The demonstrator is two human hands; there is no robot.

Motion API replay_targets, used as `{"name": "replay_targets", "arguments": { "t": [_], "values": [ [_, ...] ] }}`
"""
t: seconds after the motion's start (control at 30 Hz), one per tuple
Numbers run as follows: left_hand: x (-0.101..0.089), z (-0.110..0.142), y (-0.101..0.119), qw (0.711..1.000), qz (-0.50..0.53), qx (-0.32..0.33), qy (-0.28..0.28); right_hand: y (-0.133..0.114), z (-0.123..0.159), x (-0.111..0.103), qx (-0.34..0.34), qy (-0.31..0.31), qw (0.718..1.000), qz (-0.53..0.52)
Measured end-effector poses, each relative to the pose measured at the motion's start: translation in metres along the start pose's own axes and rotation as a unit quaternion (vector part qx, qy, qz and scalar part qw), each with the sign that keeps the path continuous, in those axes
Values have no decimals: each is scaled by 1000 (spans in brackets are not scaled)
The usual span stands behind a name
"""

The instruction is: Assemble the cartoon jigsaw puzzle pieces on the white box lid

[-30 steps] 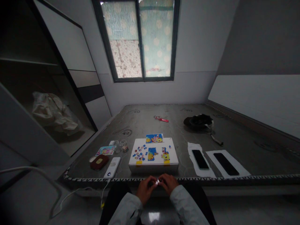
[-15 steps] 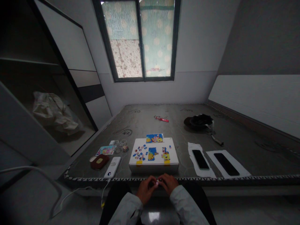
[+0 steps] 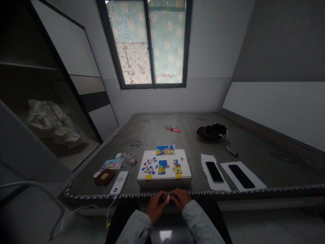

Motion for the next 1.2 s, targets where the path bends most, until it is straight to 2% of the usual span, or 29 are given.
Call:
{"name": "replay_targets", "arguments": {
  "t": [0.4, 0.83, 1.07, 1.2],
  "values": [
    [-2, 0, 0, 999, -32, -6, -15, -3, 1, 2, 24, 21, 999, 25],
    [-1, 0, 0, 999, -46, 0, 5, 5, 1, 9, 21, 39, 998, 33],
    [-7, 0, 8, 998, -39, 24, 44, -1, 1, -3, -32, 72, 997, -4],
    [-9, 0, 8, 998, -31, 40, 48, -5, 2, -8, -46, 90, 995, -1]
  ]
}}
Point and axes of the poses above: each hand's wrist, its own z-axis away from the middle knuckle, its own x-axis out of the palm, y = z × x, the point moved 2 cm from there along -z, towards the middle knuckle, and after that the axes turned 2 degrees about x, right-handed, at the moved point
